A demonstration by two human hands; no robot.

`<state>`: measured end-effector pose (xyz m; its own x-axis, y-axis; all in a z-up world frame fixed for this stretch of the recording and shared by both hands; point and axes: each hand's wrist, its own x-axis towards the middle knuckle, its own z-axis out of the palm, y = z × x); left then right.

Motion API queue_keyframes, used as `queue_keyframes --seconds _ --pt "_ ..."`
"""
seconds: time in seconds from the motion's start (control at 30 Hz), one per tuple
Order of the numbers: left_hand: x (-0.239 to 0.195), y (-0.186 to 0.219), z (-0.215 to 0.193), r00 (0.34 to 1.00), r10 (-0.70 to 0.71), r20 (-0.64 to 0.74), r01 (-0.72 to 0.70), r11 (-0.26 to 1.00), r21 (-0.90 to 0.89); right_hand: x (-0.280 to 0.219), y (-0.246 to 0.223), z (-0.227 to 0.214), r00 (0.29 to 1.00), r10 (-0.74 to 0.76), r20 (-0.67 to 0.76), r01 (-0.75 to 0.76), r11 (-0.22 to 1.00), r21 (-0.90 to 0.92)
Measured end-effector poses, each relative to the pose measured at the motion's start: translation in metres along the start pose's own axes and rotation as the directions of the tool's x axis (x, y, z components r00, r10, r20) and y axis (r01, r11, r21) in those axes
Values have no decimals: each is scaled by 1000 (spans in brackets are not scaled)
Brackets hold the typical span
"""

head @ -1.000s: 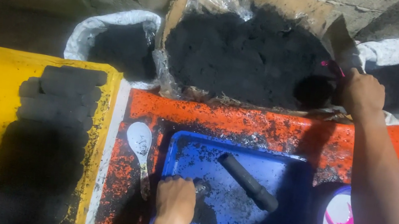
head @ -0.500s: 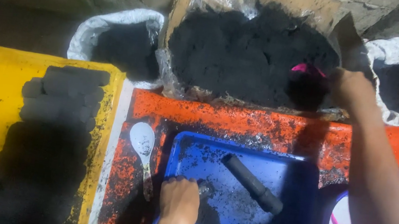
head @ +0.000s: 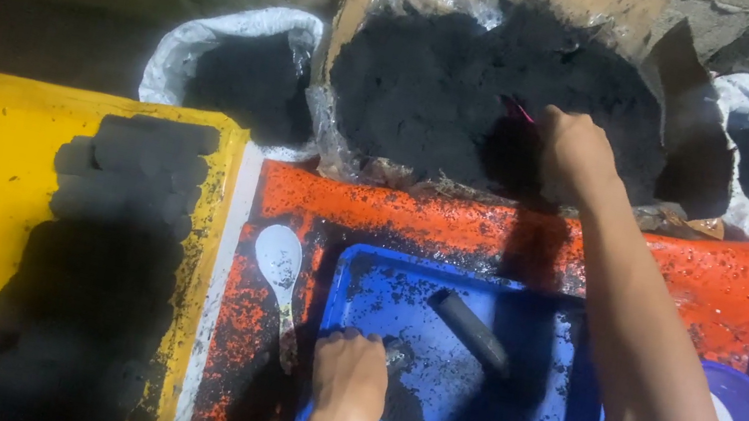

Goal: The person stirs a white liquid in a blue bowl with a pink spoon, then scoops black powder from a bag into a blue tray and spreads it. They pour the white liquid over the black powder in the tray and continue mixing with the spoon.

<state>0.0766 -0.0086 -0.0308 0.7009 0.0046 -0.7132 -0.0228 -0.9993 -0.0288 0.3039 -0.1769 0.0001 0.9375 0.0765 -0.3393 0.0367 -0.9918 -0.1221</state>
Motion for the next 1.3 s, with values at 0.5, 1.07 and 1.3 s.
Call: queue_keyframes --seconds 0.5,1.07,1.3 --pt "0 -1 4 998 22 -65 -21 999 25 52 -40 70 975 -193 -112 220 911 348" --pt "-6 -5 0 993 37 -113 -42 998 -38 -61 13 17 968 -178 -179 239 875 422" --pt "-26 -14 -19 996 56 -67 -73 954 -291 -187 31 11 981 -146 -128 178 941 286"
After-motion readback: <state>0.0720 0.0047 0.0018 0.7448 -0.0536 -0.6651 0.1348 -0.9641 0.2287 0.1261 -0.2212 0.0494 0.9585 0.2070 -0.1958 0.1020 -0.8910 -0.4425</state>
